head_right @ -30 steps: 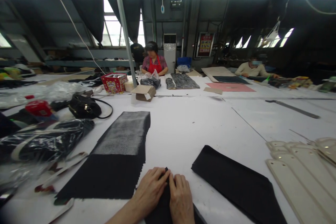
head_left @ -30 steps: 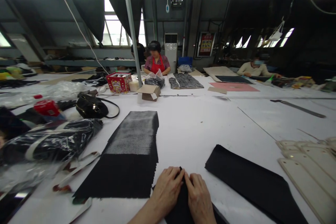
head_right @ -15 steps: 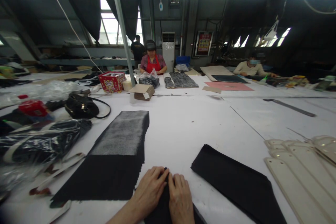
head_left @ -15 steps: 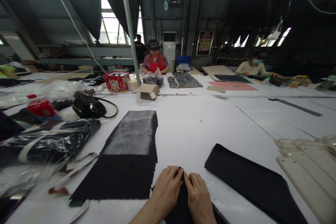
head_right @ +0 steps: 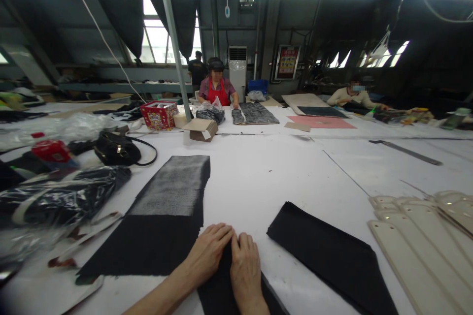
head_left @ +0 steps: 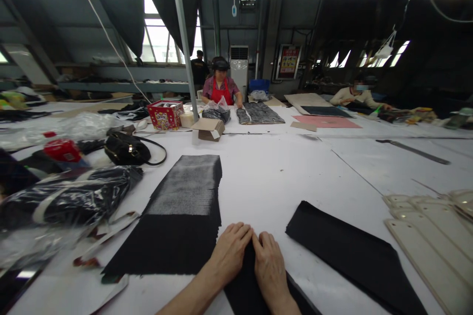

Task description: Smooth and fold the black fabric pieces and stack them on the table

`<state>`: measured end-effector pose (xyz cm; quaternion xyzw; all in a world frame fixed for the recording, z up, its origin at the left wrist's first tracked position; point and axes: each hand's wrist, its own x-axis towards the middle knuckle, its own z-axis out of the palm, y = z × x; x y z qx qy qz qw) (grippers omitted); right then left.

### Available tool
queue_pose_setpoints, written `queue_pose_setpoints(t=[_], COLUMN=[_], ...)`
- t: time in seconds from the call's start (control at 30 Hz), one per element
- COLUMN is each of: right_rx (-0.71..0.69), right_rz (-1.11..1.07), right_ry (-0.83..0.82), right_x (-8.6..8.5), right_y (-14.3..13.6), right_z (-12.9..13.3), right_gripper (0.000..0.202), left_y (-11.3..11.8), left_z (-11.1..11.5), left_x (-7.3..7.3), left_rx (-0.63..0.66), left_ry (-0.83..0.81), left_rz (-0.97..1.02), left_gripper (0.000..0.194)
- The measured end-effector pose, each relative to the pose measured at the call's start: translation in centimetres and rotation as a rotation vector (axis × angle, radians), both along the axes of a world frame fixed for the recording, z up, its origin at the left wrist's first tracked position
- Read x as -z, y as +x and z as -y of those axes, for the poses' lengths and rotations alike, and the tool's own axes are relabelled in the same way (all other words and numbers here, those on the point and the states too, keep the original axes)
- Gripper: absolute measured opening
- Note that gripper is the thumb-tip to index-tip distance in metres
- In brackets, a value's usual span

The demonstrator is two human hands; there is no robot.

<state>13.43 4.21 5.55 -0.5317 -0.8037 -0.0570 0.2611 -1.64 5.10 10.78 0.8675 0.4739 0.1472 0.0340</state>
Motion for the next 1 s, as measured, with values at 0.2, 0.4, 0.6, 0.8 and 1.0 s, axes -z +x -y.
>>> queue_pose_setpoints(t=[0.2,0.4,0.6,0.8,1.0], right_rx=[-0.039,-0.05,-0.047,-0.048,-0.035], right_rz=[-0.05,-0.049,-0.056,-0.067,-0.073], right_ry=[-0.015,-0.025,-0.015,-0.005,-0.005], right_x=[0.3,0.8,1.1,0.8,0.3], right_y=[1.0,2.2,3.4,4.3,5.2], right_z=[0.3,1.1,2.2,3.4,4.5], right_gripper=[0.042,0.041,0.04,0.04,0.041], left_y=[-0.1,-0.1,0.3,0.7,1.1], left_z=[-0.2,-0.3,-0.1,0.5,0.4], left_x=[0.8,0.7,0.3,0.6,0.5], left_rx=[0.033,0.085,0.134,0.116,0.166], left_ry=[0.012,0.034,0.031,0.042,0.072], left_rz=[-0.061,-0.145,-0.238,-0.267,-0.266], left_gripper=[0.05,0.045,0.047,0.056,0.047])
